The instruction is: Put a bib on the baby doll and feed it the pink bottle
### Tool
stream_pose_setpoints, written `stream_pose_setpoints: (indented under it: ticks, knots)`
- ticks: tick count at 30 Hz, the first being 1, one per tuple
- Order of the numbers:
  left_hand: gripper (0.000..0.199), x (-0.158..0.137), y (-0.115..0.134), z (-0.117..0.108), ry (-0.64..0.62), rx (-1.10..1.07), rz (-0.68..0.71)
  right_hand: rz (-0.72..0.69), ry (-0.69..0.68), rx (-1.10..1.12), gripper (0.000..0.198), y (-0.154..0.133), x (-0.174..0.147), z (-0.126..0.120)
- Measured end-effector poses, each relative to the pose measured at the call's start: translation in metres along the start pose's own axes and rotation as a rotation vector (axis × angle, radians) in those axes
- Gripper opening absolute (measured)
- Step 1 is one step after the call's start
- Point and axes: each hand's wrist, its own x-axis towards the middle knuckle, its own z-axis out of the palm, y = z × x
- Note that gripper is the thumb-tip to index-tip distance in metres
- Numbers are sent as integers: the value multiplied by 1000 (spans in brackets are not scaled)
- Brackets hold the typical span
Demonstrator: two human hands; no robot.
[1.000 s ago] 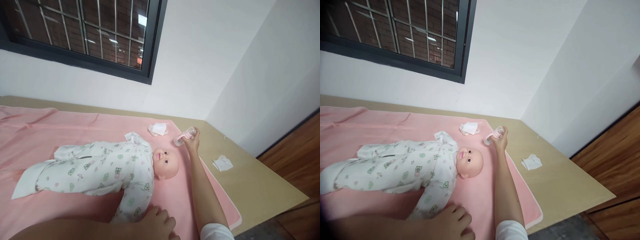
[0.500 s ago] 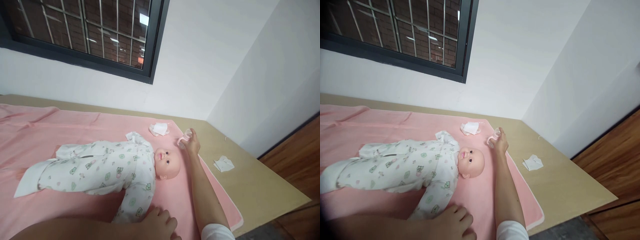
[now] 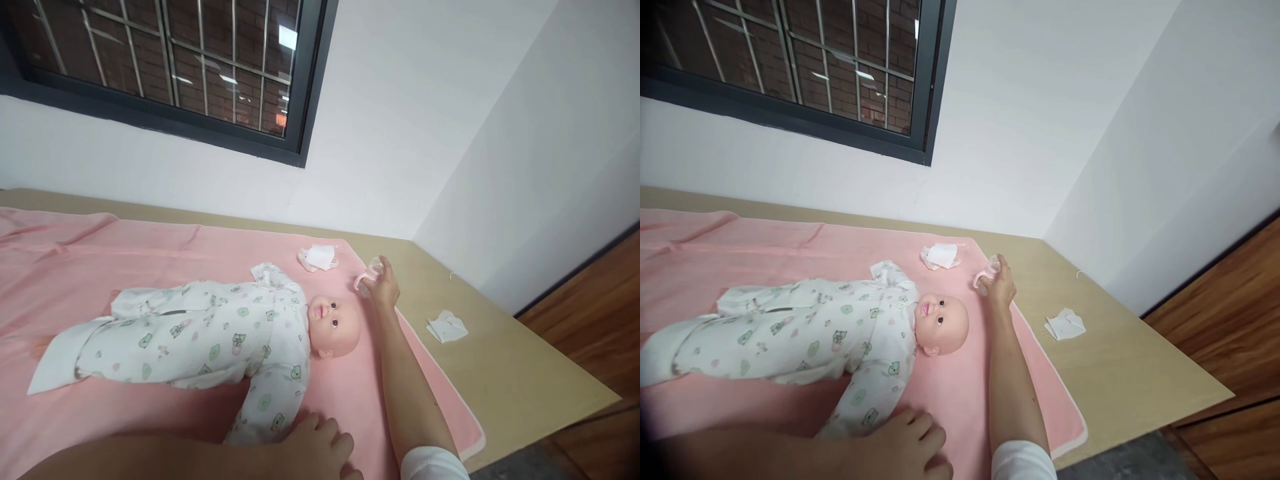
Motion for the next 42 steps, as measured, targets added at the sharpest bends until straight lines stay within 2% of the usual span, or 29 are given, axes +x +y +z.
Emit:
stream_pose_setpoints:
  ticks: [7, 14, 22, 27, 35, 42]
  knots:
    - [16, -1, 2, 4, 14, 15, -3, -13, -4, 11, 77, 1, -1, -1]
    - [16, -1, 3, 3, 29, 12, -9, -23, -36, 19, 86, 1, -5, 3]
    - [14, 0, 2, 0, -10, 2, 8, -37, -13, 126, 79, 12, -7, 12]
    - [14, 1, 2, 0, -9, -2, 3, -27, 30, 156, 75, 10, -6, 16]
    - [15, 0, 2, 2, 16, 13, -8, -39, -5, 179, 80, 2, -3, 25]
    - [16, -1, 2, 3, 42, 23, 6, -13, -12, 234, 87, 9, 0, 26]
